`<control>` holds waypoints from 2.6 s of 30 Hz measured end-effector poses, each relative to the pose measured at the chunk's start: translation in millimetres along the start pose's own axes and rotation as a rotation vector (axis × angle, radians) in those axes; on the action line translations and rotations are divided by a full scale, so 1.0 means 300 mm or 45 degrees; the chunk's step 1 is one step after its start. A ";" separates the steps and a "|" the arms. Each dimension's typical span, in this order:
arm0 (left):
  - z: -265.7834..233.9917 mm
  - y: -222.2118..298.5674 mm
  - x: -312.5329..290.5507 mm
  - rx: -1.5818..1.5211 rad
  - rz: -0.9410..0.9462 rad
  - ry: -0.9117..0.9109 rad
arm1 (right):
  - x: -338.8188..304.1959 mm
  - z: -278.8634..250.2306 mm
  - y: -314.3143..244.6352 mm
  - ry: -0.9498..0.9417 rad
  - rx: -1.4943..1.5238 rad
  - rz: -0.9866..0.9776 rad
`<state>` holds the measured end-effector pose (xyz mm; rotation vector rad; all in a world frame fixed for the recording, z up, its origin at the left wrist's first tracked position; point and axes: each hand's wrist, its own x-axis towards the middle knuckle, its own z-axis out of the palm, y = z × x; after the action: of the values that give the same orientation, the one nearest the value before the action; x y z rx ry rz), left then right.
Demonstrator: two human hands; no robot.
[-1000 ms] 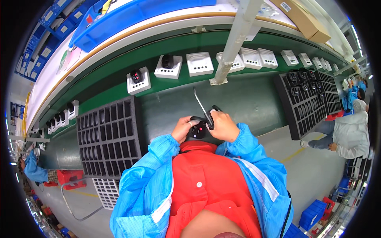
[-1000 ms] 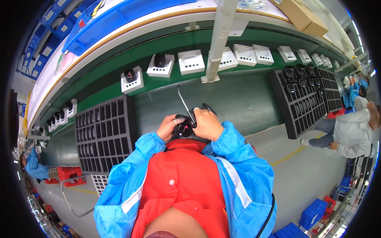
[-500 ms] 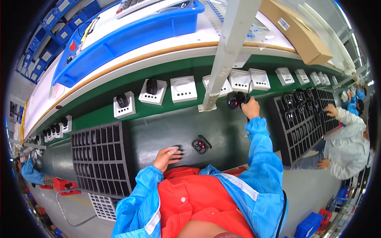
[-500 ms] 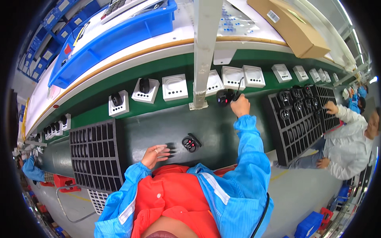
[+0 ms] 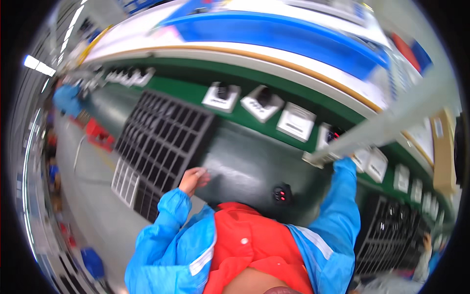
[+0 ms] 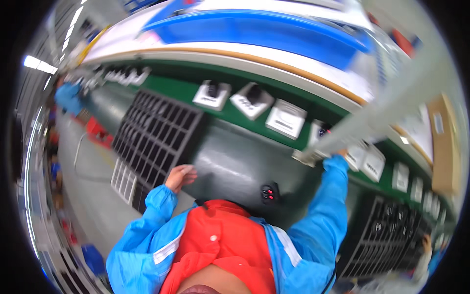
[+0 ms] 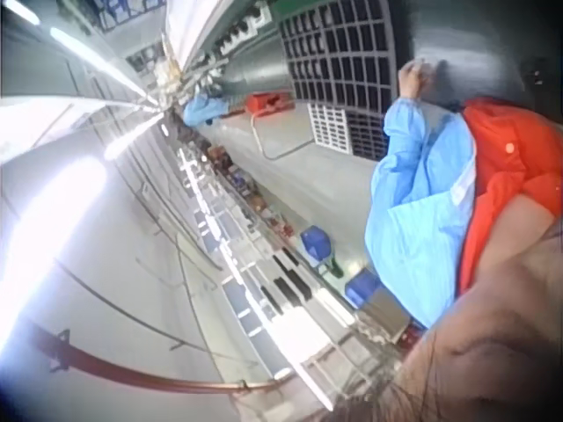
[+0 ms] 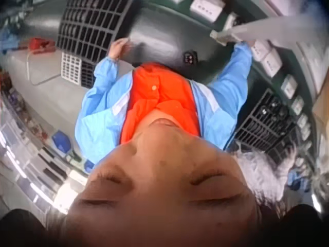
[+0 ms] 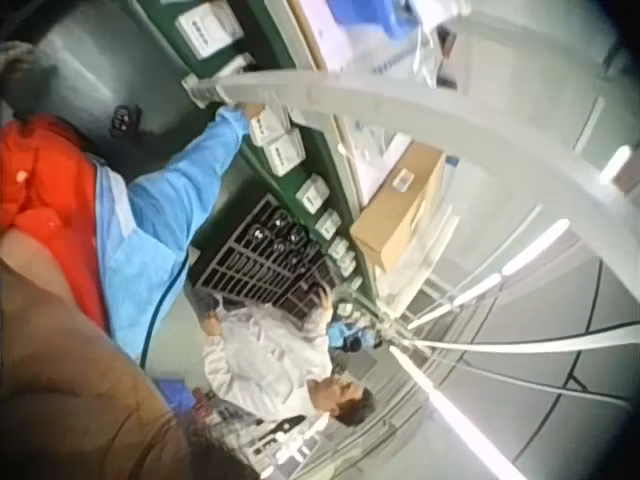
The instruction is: Assembling handheld electronic controller components using an electric screwdriver on a factory production line.
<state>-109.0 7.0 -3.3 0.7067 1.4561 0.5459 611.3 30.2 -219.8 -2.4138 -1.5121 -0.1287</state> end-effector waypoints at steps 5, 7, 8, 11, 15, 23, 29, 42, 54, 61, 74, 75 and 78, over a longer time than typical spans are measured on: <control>-0.289 0.058 0.087 0.068 0.210 0.352 | 0.003 -0.170 -0.056 -0.100 0.126 -0.002; -0.531 -0.018 0.149 0.304 0.380 0.720 | -0.004 -0.356 -0.424 -0.168 0.192 0.109; -0.541 0.059 0.212 0.489 0.492 0.787 | -0.062 -0.387 -0.319 0.076 0.288 0.376; -0.657 0.134 0.321 0.840 0.593 1.043 | -0.251 -0.553 -0.309 -0.097 0.436 0.421; -0.726 0.219 0.511 1.092 0.663 1.230 | -0.638 -0.553 -0.048 0.153 0.844 0.411; -0.861 0.226 0.612 1.393 0.596 1.195 | -1.011 -1.098 -0.765 -0.439 1.063 0.548; -0.920 0.253 0.624 1.442 0.635 1.137 | -0.969 -1.213 -1.200 -0.603 1.146 0.462; -1.087 0.462 0.683 1.501 0.252 0.720 | -1.029 -1.000 -1.465 -0.682 1.159 0.330; -1.081 0.451 0.635 1.426 0.357 0.682 | -0.940 -0.934 -1.490 -0.639 1.099 0.207; -1.172 0.341 0.751 1.495 0.299 0.660 | -0.905 -0.916 -1.438 -0.833 1.070 0.207; -1.002 0.297 0.506 0.291 1.099 0.566 | -0.772 -1.000 -1.716 -0.888 1.231 -0.241; -0.914 0.342 0.383 0.113 1.055 0.330 | -0.761 -0.999 -1.743 -0.891 1.239 -0.233; -0.658 0.290 0.230 -0.226 0.948 -0.118 | -0.746 -0.971 -1.825 -0.778 1.217 -0.434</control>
<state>-294.1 136.3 15.4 1.1146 1.0103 1.1778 45.6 -25.0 114.6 -1.4541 -1.6450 1.0865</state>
